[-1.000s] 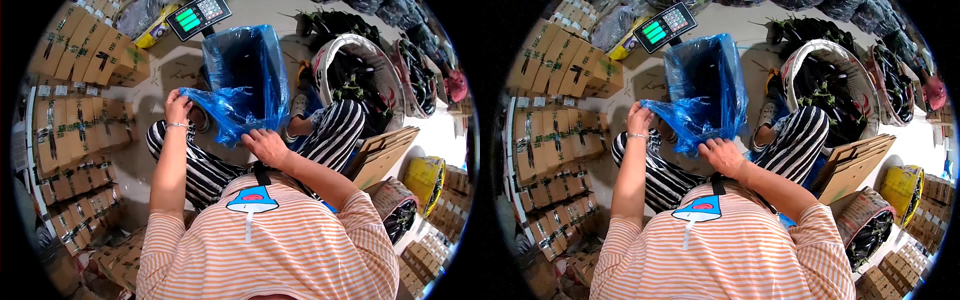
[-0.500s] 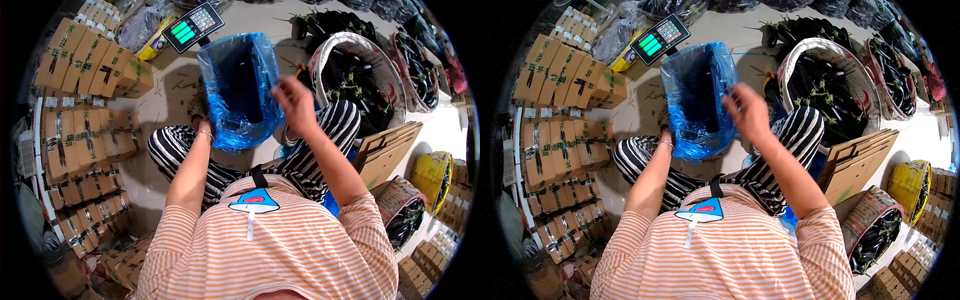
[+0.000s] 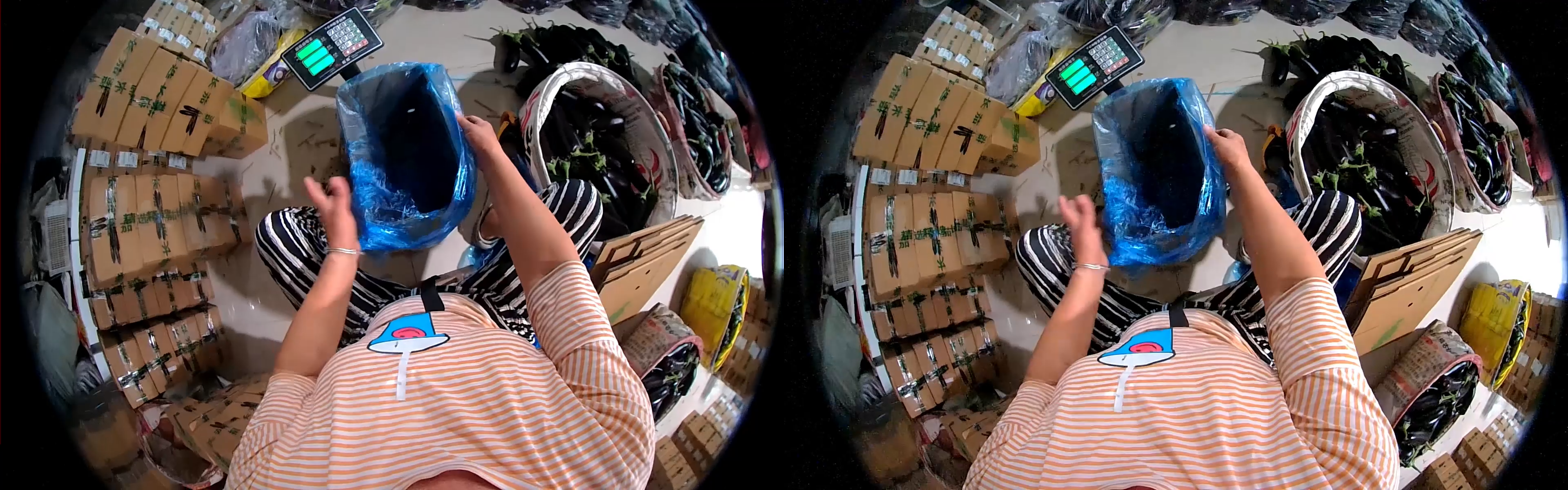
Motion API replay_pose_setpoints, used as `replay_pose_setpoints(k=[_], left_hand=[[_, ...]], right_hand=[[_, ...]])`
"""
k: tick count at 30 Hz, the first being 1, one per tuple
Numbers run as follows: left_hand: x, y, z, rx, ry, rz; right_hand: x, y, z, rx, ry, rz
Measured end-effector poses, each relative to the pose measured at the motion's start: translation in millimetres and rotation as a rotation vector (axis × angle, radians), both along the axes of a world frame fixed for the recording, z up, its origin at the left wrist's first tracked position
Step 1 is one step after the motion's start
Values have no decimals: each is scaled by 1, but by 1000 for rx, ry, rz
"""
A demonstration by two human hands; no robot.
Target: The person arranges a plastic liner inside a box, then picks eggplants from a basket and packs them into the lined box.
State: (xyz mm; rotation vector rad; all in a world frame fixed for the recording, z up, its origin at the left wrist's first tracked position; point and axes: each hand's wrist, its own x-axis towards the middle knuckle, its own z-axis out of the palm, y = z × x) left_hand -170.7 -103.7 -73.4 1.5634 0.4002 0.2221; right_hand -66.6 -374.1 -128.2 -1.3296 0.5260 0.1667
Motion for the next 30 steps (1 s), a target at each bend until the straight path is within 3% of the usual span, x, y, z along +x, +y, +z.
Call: replay_pose_setpoints(k=[2,4,6,8,10,12,14,16,18,20,22,24,26,30], left_hand=[[-4,-22,-5,492,144,-182],[-3,-36,-9,741,106,-256],[6,-29,-19,707,262,-180],[14,-15,-23,638,270,-186],[14,-6,-27,530,240,-199],[14,-1,-42,476,217,-197],[14,-2,-49,452,207,-183],[15,-6,-53,454,206,-163],[16,-5,-57,454,218,-173],[16,-3,-58,475,234,-153],[13,-1,-55,518,201,-177],[12,-3,-48,498,240,-183],[8,-8,-45,453,123,-110],[12,-10,-28,371,364,-189]], right_hand=[[5,1,-19,-22,-11,-25],[7,-2,-30,-6,-19,-112],[8,-12,-37,-115,-1,-204],[12,-30,-59,-6,49,-312],[15,-46,-73,-316,86,-195],[28,-54,-72,-504,-4,-235],[38,-42,-22,-884,-411,-401],[32,-10,52,-1128,-653,-188],[29,22,84,-1346,-651,148],[40,45,73,-1715,-556,316],[57,55,54,-1888,-440,311],[74,57,51,-1864,-398,390],[78,54,55,-1935,-524,320],[99,39,58,-1725,-691,226]])
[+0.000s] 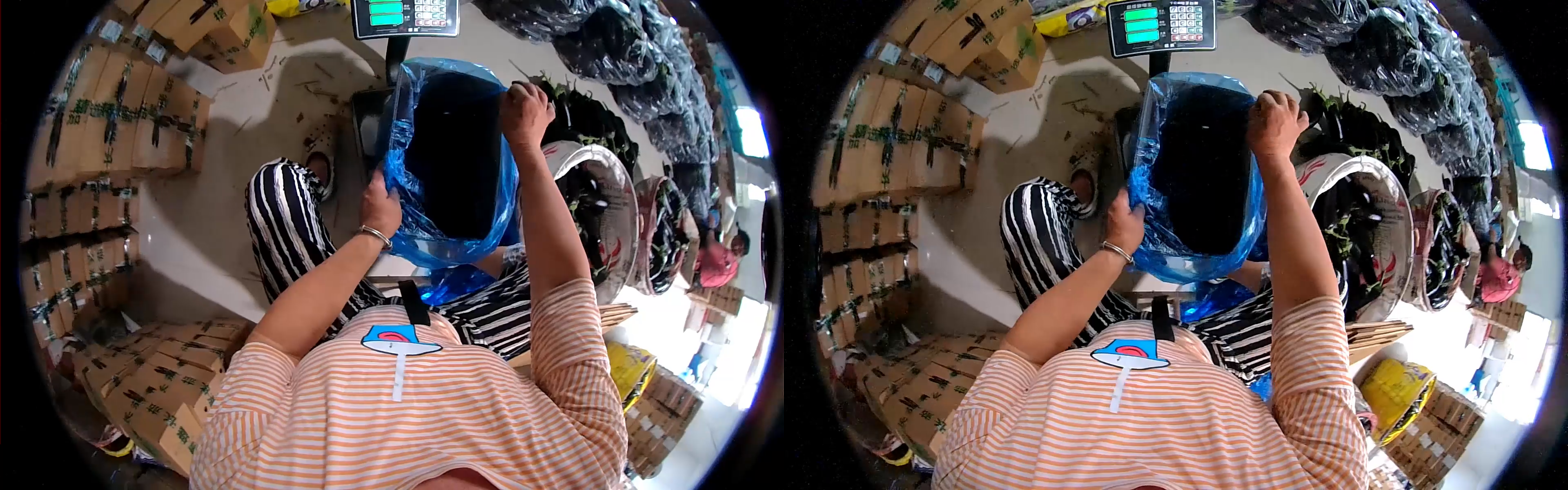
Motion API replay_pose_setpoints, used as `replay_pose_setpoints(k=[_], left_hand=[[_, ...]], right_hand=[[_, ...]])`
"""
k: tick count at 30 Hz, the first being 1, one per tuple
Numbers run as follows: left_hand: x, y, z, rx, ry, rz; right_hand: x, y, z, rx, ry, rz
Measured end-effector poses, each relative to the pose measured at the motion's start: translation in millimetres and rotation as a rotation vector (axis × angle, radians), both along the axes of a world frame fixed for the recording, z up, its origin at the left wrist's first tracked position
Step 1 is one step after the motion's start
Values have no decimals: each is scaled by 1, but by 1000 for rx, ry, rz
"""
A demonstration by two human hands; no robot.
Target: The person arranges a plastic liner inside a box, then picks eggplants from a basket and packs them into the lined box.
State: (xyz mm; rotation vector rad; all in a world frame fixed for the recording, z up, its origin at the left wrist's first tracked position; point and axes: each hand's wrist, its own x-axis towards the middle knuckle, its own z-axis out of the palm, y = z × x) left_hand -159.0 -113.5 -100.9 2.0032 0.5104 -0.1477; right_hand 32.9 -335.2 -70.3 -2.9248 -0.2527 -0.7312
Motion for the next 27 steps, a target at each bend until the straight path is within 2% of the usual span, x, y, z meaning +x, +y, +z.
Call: replay_pose_setpoints(k=[3,7,8,11,14,15,18,19,20,22,24,26,27], left_hand=[[-1,-3,-4,-37,10,27],[-2,-6,-4,-69,-3,66],[-2,-7,-7,-74,-25,63],[-1,-7,-15,-128,-44,58],[0,-5,-3,-103,11,22],[0,-5,-10,-124,-4,24],[3,-4,-25,-206,-44,48],[2,-3,-21,-242,-46,58],[1,-3,-20,-278,-45,62],[2,-6,-27,-385,-46,83],[3,-7,-21,-497,-36,111],[1,-6,-41,-684,-29,149],[0,-5,-48,-777,-22,164]], right_hand=[[3,-8,19,328,161,46],[-9,-22,43,583,388,147],[-14,-24,48,589,350,132],[-13,-26,63,429,288,-104],[19,-48,27,259,431,-89],[21,-47,24,93,461,-164],[26,-48,31,539,289,4],[7,-18,65,399,207,-43],[-1,-4,75,386,105,77],[9,8,62,571,201,391],[6,34,61,203,187,574],[22,51,27,11,111,582],[33,57,14,43,274,530]])
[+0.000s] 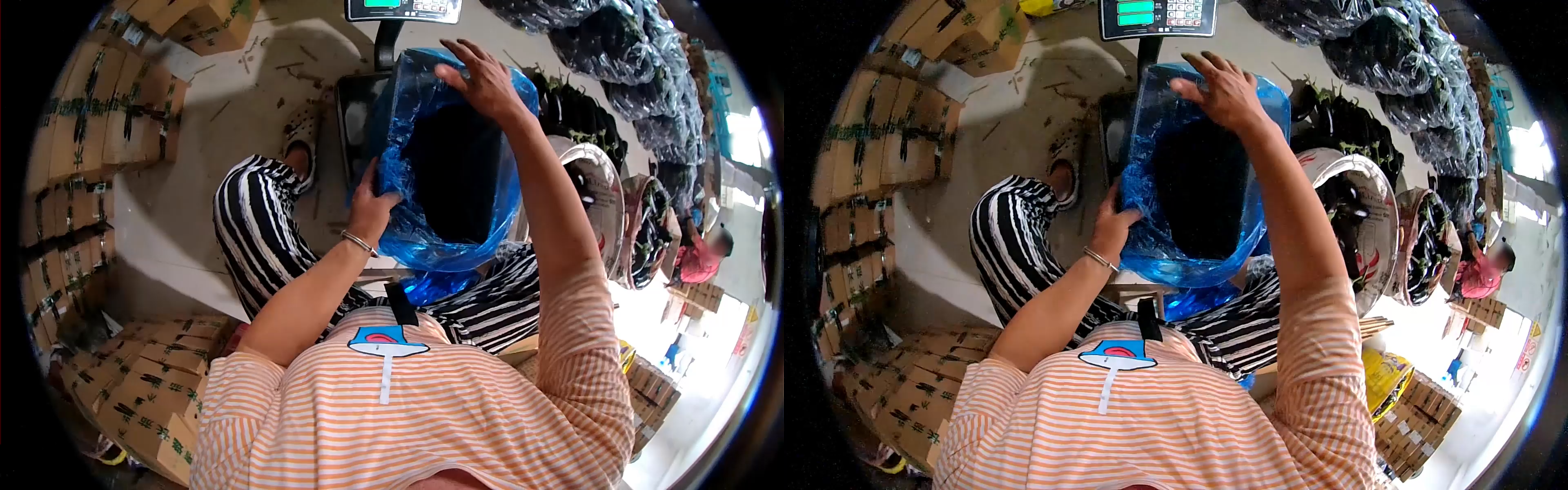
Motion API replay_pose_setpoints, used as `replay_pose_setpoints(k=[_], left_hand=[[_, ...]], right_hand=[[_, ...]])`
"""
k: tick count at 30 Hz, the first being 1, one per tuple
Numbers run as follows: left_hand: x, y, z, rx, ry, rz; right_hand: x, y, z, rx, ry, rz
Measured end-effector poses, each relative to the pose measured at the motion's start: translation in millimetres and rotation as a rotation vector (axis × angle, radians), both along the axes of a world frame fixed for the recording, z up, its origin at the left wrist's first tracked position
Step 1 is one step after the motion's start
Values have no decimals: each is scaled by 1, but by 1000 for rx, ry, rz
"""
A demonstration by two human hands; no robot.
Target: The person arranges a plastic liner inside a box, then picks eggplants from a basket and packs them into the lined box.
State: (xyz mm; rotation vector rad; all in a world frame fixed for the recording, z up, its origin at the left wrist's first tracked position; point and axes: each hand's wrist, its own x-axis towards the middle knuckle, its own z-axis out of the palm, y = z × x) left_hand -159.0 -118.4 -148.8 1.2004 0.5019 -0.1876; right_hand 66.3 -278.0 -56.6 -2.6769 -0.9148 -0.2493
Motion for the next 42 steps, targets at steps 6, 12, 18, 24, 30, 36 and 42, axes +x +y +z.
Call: replay_pose_setpoints(k=[6,12,18,24,30,36,42], left_hand=[[0,4,23,-182,83,-8],[0,2,35,-347,163,66],[2,-4,39,-266,125,16],[20,5,68,708,-376,-315],[22,-3,59,496,-157,-267],[23,7,64,361,-185,-158],[20,1,52,244,15,-199]], right_hand=[[54,24,-15,-117,607,-214],[-2,9,42,360,492,181],[-76,8,-13,-623,1024,511],[-162,25,-142,-379,1438,261],[-169,49,-207,-121,1065,-198],[-142,84,-255,-125,841,-459],[-121,69,-258,-177,837,-379]])
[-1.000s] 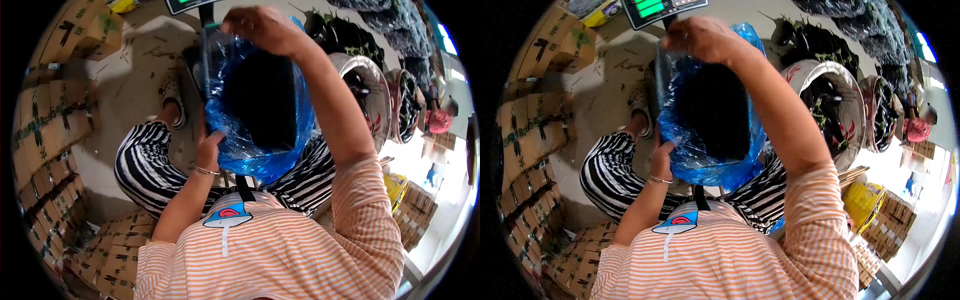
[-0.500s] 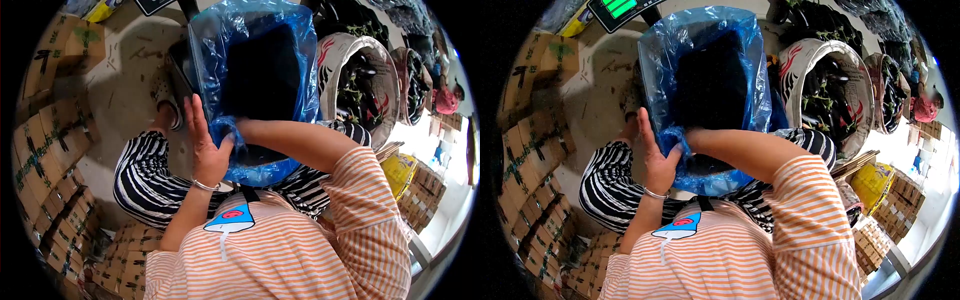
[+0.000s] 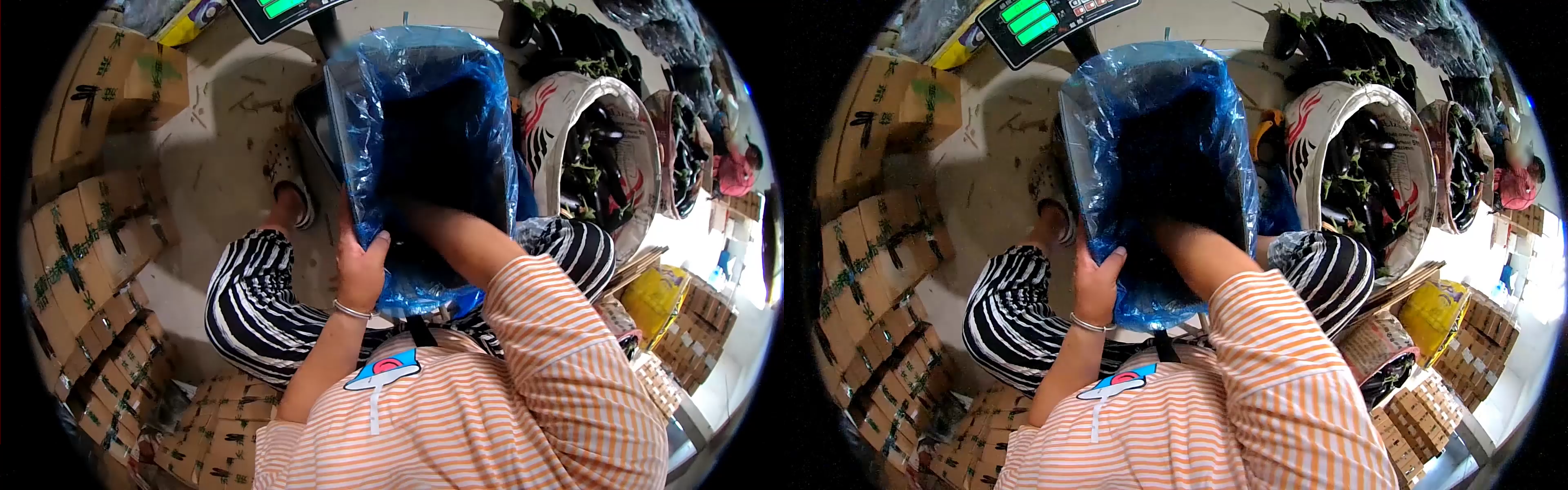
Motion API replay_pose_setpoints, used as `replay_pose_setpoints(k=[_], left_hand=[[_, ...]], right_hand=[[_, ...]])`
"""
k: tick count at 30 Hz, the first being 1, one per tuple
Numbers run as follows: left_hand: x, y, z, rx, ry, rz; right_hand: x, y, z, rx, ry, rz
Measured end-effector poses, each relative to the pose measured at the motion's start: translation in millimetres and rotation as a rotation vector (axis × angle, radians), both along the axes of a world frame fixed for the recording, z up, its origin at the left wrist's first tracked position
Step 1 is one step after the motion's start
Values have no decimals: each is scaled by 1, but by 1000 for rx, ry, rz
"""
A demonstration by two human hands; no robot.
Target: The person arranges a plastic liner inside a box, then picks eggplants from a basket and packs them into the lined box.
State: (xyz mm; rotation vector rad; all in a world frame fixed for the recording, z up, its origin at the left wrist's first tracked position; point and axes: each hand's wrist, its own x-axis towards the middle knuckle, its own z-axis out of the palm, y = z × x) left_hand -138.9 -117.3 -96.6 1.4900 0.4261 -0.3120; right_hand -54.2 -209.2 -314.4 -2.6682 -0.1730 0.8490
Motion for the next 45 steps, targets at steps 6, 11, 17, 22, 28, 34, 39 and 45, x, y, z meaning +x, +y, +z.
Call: replay_pose_setpoints(k=[6,11,17,22,28,34,39,45], left_hand=[[-1,1,-7,145,-111,-43],[2,-1,3,221,-92,-65],[-1,-8,2,196,-81,19],[-2,-7,-9,245,-100,33],[-5,-3,-5,70,-56,112],[-12,-2,-19,97,-95,133],[-9,3,-22,56,-77,116],[3,1,26,-264,50,211]], right_hand=[[59,-43,86,46,183,292],[72,-28,52,-80,-105,150],[59,-20,24,-226,-322,103],[97,-50,156,-175,-256,414],[76,-153,366,390,-600,200],[-4,-257,354,283,-730,-155],[-12,-150,336,528,-416,-8],[83,-19,189,24,-148,306]])
